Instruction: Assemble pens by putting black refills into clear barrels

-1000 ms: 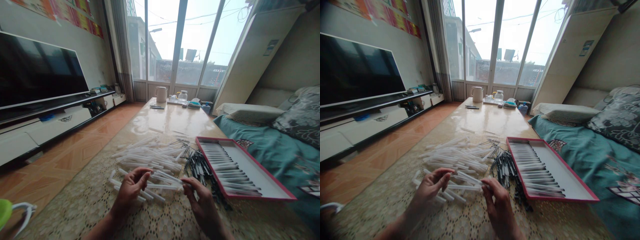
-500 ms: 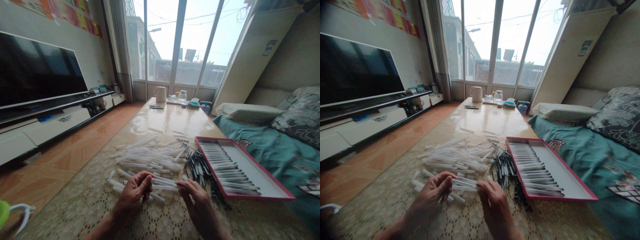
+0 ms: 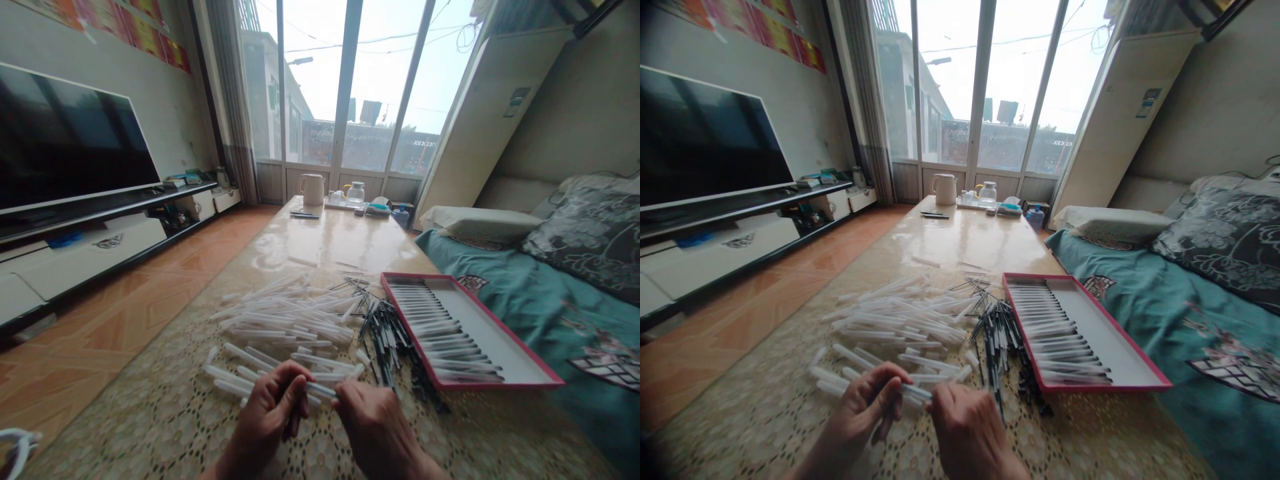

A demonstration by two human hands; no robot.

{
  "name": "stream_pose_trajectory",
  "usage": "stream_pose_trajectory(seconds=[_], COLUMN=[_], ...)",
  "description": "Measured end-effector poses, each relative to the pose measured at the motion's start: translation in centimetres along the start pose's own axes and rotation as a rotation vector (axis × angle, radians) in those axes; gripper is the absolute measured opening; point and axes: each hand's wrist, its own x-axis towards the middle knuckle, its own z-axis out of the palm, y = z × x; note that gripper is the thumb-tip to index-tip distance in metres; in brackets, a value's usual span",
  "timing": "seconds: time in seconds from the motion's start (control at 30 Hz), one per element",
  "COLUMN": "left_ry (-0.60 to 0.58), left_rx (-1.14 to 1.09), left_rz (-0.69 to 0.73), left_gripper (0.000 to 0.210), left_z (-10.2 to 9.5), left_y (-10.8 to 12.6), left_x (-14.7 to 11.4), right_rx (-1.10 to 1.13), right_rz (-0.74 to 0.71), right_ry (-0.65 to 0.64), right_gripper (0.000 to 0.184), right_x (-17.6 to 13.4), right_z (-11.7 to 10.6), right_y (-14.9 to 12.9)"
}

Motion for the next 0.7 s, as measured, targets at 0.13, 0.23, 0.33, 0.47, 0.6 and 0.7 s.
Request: stream_pose_trajectory(seconds=[0.13,0.23,0.33,0.47,0.6,0.7], left_ry=[-0.009,-0.018,-0.009,-0.042,-0.012,0.056], left_rx=[0.013,0.067,0.095,0.046,0.005,0.064], left_rz=[0.022,0.033,0.040,0.024,0.059,0.096], left_gripper=[0.030,0.031,0.030,0.031,0.051,0.053], left_z=[0.2,0.4,0.6,0.4,0.0,-0.2], left_y=[0.1,0.4,0.5,-0.2,-1.1,-1.4], left_x=[-0.6,-0.9,-1.0,-0.2,0.8,0.9], right_rx=[0.156,0.362,0.555,0.592,0.534,0.544], right_rz=[0.086,0.141,0.200,0.266,0.331,0.491], right_ry=[-0.088,-0.157,-0.212,-0.265,-0.131,0.065], right_gripper=[0.025,0.032,0.037,0.037,0.034,0.033], right_x=[-0.2,-0.3,-0.2,0.3,0.7,0.6], right_z=[0.1,-0.1,-0.7,-1.1,-2.4,-5.2], right_y=[0.2,0.4,0.5,0.7,1.6,3.3])
